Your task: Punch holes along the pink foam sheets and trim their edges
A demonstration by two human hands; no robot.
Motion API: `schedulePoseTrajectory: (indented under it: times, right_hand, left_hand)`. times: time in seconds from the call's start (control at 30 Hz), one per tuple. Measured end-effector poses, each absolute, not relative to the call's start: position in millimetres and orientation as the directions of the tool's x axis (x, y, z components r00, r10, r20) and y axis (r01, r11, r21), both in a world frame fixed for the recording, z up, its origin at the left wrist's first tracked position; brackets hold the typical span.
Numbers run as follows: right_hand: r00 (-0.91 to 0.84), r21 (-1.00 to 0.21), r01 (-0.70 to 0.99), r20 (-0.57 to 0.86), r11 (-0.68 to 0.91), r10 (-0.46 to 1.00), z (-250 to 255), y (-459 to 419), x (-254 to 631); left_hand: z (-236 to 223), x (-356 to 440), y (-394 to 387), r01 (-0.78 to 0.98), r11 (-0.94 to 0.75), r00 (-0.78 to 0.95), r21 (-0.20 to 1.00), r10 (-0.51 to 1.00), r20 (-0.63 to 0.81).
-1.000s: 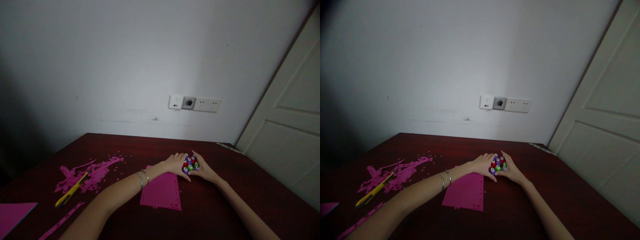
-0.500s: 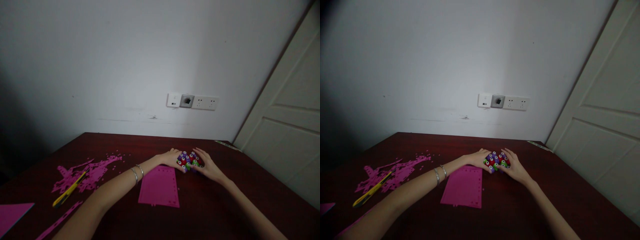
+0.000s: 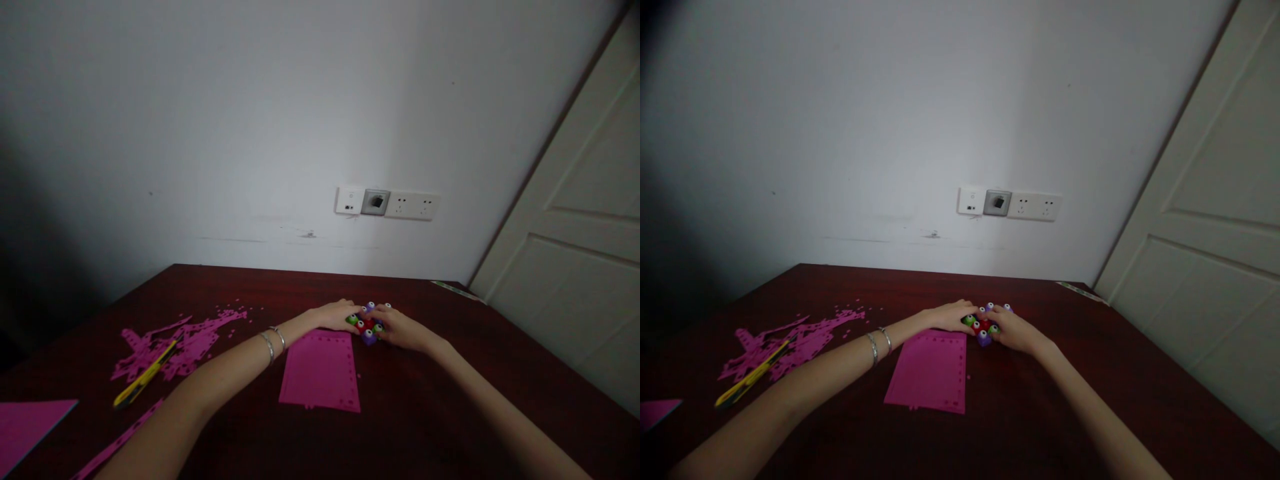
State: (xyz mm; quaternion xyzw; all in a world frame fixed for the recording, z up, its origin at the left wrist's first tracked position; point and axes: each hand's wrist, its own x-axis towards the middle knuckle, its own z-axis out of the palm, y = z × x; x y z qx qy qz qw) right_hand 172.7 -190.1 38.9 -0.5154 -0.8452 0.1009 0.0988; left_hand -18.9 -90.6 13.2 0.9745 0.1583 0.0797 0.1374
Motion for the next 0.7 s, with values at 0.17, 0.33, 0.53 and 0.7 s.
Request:
schedulePoseTrajectory:
  times: [0.17, 0.33, 0.53, 0.7]
  right_hand:
    - [-0.440, -0.231, 0.873, 0.009, 0.429, 0.898, 40, -183, 170]
    - [-0.406, -0.169, 0.903, -0.039, 0.395, 0.913, 40, -177, 167]
    - [-0.372, -0.105, 0.927, -0.117, 0.361, 0.921, 42, -164, 160]
    - [-0.349, -0.070, 0.937, -0.122, 0.342, 0.929, 47, -158, 153]
  left_hand:
    - [9, -19, -81, 0.208, -0.936, 0.954, 0.283, 0.258, 0.152]
    - [6, -17, -74, 0.161, -0.945, 0.960, 0.283, 0.217, 0.179]
    - [7, -17, -73, 0.105, -0.947, 0.969, 0.304, 0.166, 0.185]
    - [12, -20, -74, 0.144, -0.957, 0.970, 0.253, 0.187, 0.154]
